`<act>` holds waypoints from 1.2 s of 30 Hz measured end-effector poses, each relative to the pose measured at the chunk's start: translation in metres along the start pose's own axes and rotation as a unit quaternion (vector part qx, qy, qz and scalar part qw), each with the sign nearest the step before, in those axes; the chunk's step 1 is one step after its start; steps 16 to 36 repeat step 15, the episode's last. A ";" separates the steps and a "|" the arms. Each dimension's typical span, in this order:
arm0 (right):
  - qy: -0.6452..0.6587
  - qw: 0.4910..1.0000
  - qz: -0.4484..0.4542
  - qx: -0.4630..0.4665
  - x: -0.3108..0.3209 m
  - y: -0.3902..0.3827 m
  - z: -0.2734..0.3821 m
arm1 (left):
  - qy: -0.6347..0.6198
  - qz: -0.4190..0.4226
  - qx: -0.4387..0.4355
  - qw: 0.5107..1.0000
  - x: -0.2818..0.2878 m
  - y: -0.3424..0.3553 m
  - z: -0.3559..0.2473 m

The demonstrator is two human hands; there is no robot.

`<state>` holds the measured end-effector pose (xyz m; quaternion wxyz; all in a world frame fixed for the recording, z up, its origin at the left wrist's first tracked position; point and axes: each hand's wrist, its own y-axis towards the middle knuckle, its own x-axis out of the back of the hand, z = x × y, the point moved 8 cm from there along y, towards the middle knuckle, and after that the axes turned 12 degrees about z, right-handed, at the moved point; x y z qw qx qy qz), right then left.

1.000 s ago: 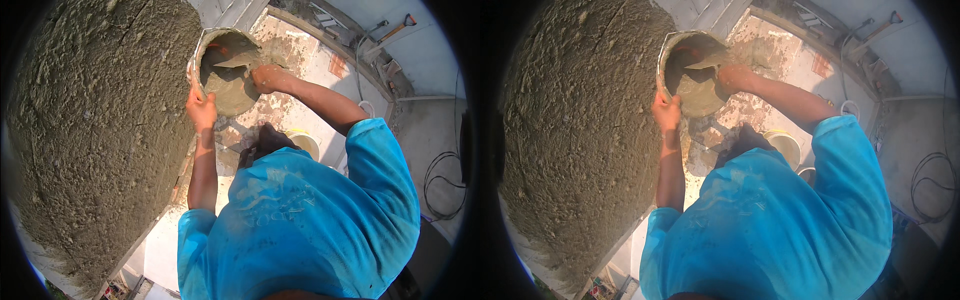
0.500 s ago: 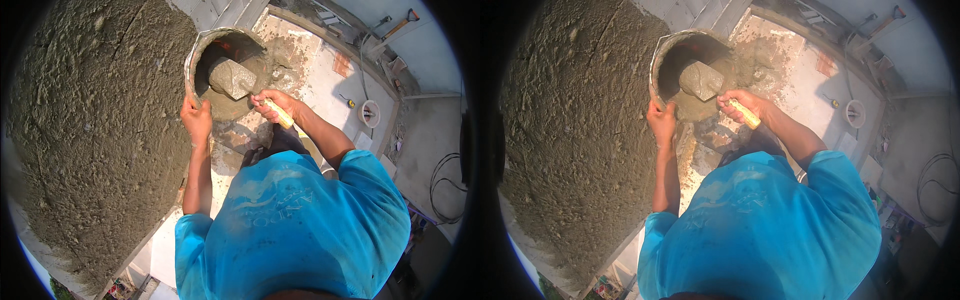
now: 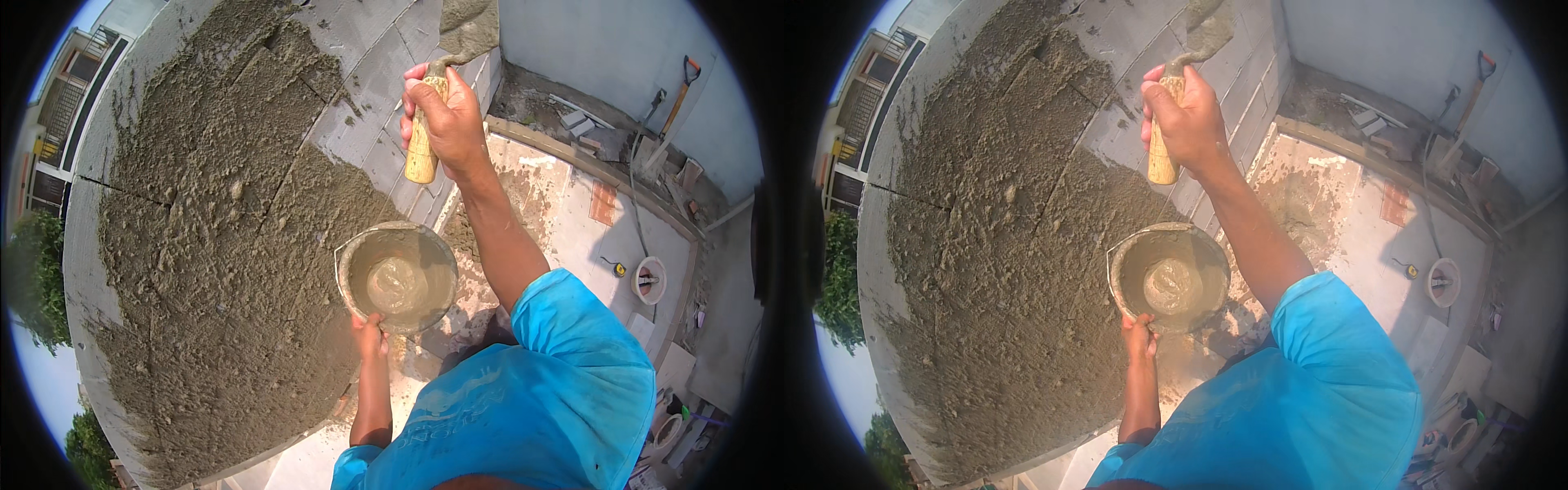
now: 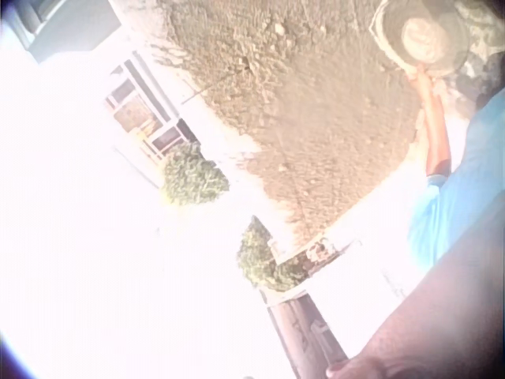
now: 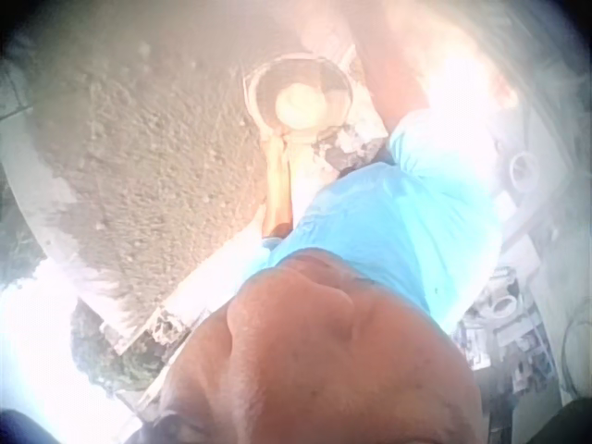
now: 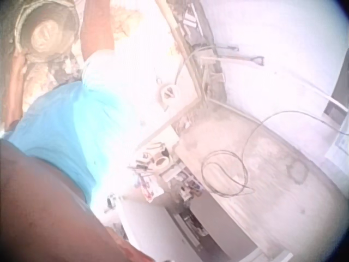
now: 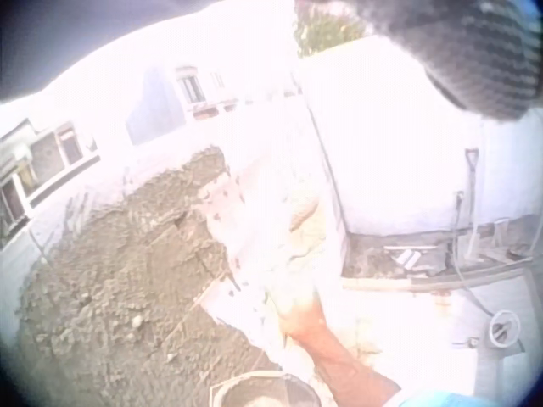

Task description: The person scoops wet cement from a bucket with a trowel and spreads it onto a block wall. They repeatedly transfer cement from the bucket to the wall, smoothing the surface as they work.

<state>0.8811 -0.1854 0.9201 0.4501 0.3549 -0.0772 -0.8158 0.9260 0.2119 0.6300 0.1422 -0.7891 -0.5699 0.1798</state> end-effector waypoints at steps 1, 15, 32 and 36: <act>-0.141 0.985 -0.077 0.068 0.009 0.026 0.005 | -0.006 -0.007 -0.018 1.000 0.004 -0.007 0.001; -0.296 0.716 0.596 -0.214 -0.044 -0.179 -0.127 | 0.055 0.035 0.005 0.998 0.008 0.001 0.007; -0.296 0.716 0.596 -0.214 -0.044 -0.179 -0.127 | 0.055 0.035 0.005 0.998 0.008 0.001 0.007; -0.296 0.716 0.596 -0.214 -0.044 -0.179 -0.127 | 0.055 0.035 0.005 0.998 0.008 0.001 0.007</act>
